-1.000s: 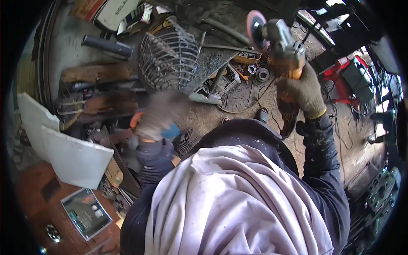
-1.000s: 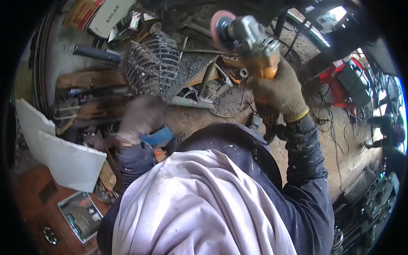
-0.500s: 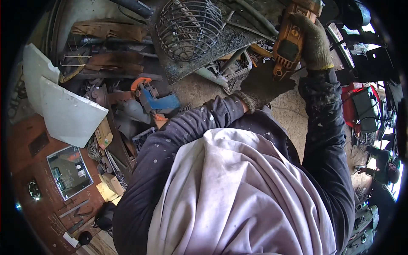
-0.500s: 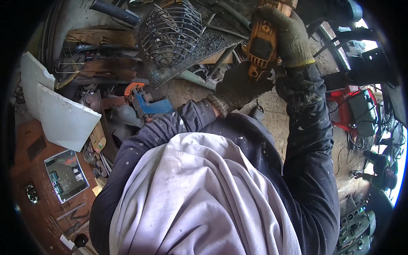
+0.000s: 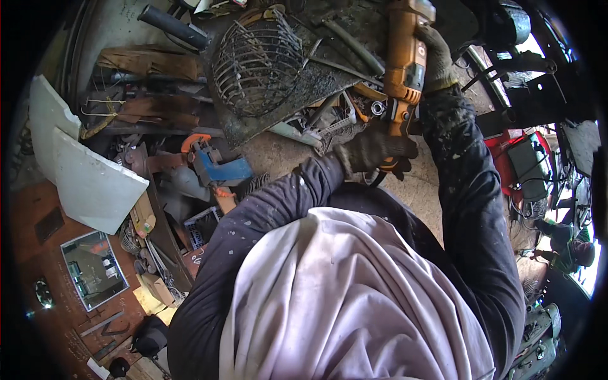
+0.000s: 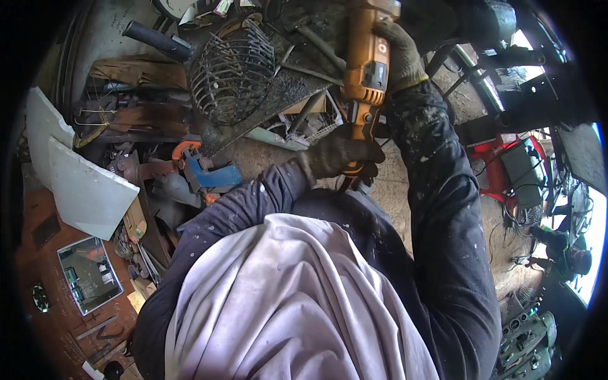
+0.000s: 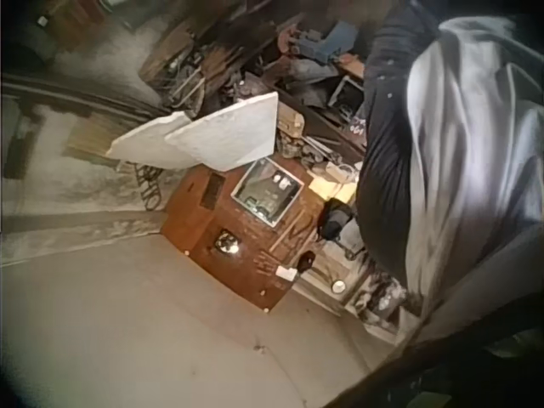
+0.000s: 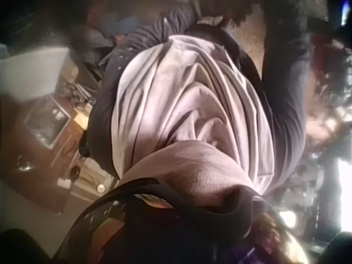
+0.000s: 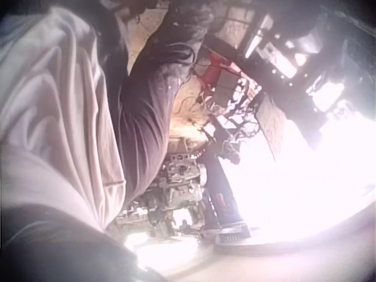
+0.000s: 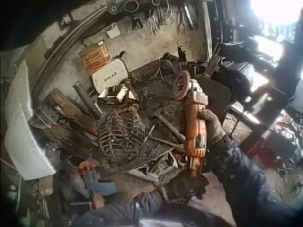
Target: The person shapes a metal wire structure by hammering it, smooths edges with an angle grinder, and joins the metal pieces together using a welding tool.
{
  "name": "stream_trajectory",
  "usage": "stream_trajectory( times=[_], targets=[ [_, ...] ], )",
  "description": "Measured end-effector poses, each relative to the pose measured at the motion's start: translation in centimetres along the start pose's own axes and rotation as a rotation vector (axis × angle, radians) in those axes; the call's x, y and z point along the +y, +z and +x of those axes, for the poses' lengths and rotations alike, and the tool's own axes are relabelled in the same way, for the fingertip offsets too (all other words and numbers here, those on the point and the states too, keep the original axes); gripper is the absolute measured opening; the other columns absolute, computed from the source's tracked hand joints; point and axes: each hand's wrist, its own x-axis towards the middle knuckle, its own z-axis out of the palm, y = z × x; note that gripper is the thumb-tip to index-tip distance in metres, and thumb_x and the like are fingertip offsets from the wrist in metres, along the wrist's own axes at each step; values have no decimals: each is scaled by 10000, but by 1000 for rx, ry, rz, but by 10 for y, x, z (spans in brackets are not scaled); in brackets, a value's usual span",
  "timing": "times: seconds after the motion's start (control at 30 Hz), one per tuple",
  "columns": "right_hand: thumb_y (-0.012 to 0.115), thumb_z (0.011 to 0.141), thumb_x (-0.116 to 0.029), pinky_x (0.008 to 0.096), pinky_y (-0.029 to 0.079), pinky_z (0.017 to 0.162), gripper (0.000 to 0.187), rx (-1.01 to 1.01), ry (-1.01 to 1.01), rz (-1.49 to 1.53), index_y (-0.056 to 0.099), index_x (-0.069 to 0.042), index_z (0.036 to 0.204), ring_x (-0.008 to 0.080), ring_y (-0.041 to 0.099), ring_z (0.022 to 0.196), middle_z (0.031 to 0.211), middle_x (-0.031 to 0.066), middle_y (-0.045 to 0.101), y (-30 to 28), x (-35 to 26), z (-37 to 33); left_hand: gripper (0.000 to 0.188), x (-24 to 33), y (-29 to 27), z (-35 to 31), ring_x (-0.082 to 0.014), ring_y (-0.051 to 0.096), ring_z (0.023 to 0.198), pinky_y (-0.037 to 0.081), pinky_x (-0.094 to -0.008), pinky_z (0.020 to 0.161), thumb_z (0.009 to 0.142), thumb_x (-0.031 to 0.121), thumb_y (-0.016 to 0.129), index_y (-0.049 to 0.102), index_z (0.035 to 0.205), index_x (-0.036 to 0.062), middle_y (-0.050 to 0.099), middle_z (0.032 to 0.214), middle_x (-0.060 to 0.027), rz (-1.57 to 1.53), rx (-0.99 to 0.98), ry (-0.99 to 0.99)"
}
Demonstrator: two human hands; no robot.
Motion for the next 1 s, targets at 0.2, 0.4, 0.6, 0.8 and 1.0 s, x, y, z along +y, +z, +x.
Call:
stream_trajectory(
  times=[0.2, 0.4, 0.6, 0.8, 1.0],
  targets=[
    [756, 830, -489, 326, 555, 776, 685, 265, 178, -1104, 564, 32, 1232, 234, 693, 893, 1071, 142, 684, 63, -1, 13, 377, -17, 14, 36, -344, 708, 768, 576, -430, 678, 868, 286, 698, 612, 1093, -5, 684, 930, -216, 653, 779, 172],
    [781, 710, -484, 381, 529, 822, 643, 132, 205, -1557, 673, 16, 1101, 287, 692, 891, 1045, 172, 699, 45, -18, 35, 683, 21, 32, 37, -357, 672, 1018, 525, -454, 877, 801, 603, 723, 614, 1197, 57, 691, 1066, -186, 780, 781, 169],
    [780, 712, -437, 369, 504, 848, 674, 64, 313, -1525, 641, 0, 1206, 256, 663, 926, 1044, 156, 693, 14, -35, 62, 392, 86, -15, -44, -269, 685, 958, 545, -362, 821, 920, 406, 678, 693, 1081, 49, 707, 1028, -128, 1173, 734, 340],
    [777, 712, -437, 402, 504, 847, 573, -52, 476, -1607, 711, -14, 1093, 299, 666, 937, 1026, 190, 691, 13, -12, 78, 486, 162, -108, -128, -250, 698, 924, 566, -398, 806, 940, 541, 577, 688, 1103, 96, 718, 1029, -113, 1468, 1268, 381],
    [772, 747, -428, 414, 518, 841, 370, -236, 307, -1905, 760, -238, 1065, 319, 676, 886, 913, 184, 700, -53, -2, 105, 484, 215, -175, -96, -367, 612, 1101, 472, -442, 976, 927, 441, 576, 642, 1227, 66, 661, 1176, -182, 1945, 1014, 301]
  ],
)
